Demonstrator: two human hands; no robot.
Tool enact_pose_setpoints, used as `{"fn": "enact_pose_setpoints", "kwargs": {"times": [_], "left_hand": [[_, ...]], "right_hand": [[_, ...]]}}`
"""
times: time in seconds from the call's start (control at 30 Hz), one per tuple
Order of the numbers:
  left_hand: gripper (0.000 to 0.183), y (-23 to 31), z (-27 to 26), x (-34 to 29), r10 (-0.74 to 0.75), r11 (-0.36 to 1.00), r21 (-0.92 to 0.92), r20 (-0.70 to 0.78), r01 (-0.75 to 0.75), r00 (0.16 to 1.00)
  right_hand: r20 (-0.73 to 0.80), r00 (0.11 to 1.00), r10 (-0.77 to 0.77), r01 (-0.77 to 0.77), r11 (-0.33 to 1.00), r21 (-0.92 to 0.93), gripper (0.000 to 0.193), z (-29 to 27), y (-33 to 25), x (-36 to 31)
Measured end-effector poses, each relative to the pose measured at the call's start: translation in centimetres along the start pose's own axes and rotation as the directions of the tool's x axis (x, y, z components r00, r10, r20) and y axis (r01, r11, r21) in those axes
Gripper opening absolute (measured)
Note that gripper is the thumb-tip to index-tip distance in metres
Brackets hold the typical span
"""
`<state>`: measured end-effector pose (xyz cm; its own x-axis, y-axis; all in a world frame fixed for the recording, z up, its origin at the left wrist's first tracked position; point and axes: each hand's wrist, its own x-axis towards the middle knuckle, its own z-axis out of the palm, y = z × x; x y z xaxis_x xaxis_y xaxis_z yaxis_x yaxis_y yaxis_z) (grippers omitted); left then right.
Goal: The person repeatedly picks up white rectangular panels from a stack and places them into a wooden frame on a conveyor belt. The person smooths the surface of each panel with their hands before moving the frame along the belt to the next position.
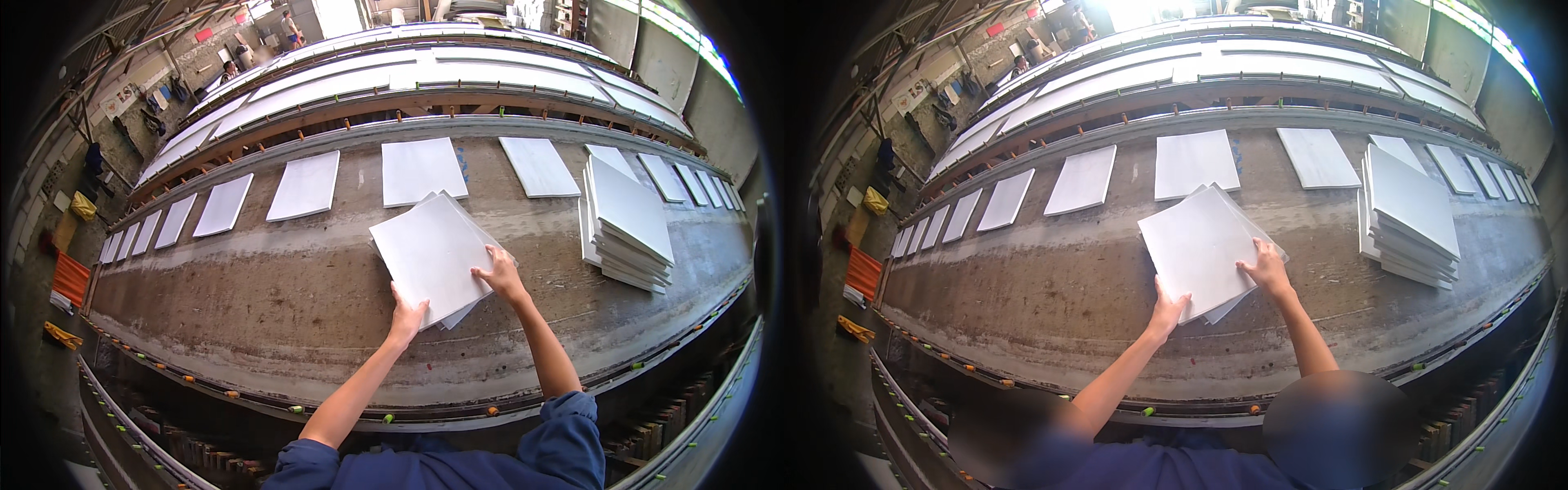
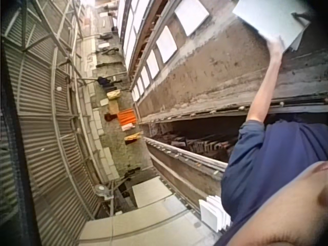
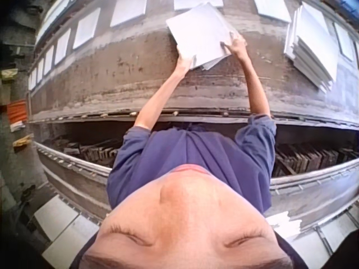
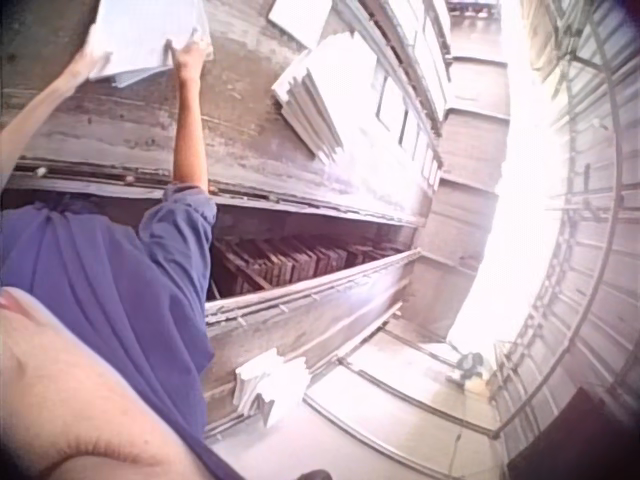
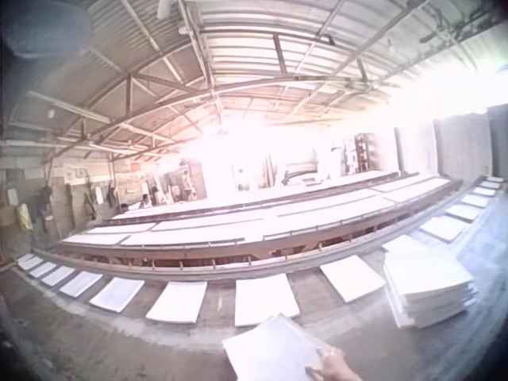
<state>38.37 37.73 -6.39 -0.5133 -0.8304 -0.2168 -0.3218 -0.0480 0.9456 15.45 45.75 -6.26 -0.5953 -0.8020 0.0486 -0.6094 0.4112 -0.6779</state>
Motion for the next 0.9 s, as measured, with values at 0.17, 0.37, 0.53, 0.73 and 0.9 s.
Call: {"fn": "enact_pose_setpoints", "kwargs": {"times": [0.17, 0.37, 0.53, 0.73, 0.9], "left_hand": [[0.079, 0.4, -2.3, 0.4, 0.032, 0.999, 0.000, -0.059, -0.032, 0.998], [0.072, 0.3, -8.0, -1.5, 0.196, 0.979, -0.035, -0.089, -0.200, 0.977], [0.071, 2.4, -16.3, -4.6, 0.239, 0.971, 0.000, 0.074, -0.240, 0.968], [0.067, 1.0, -29.2, -7.6, 0.272, 0.962, -0.049, 0.081, -0.269, 0.959], [0.066, -0.9, -41.8, -9.8, 0.316, 0.933, -0.205, 0.067, -0.297, 0.946]], "right_hand": [[0.141, 0.982, 0.128, -0.148, 0.979, 0.139, 0.083, -2.0, -3.5, 0.5], [0.219, 0.976, -0.001, -0.105, 0.876, 0.471, 0.089, -2.2, -10.0, -1.9], [0.170, 0.985, -0.037, -0.099, 0.685, 0.721, 0.082, 0.2, -15.7, -5.1], [0.149, 0.988, -0.030, -0.101, 0.607, 0.789, 0.072, 6.4, -27.5, -9.6], [0.082, 0.992, -0.097, -0.023, 0.497, 0.867, 0.066, 15.7, -36.1, -12.2]]}}
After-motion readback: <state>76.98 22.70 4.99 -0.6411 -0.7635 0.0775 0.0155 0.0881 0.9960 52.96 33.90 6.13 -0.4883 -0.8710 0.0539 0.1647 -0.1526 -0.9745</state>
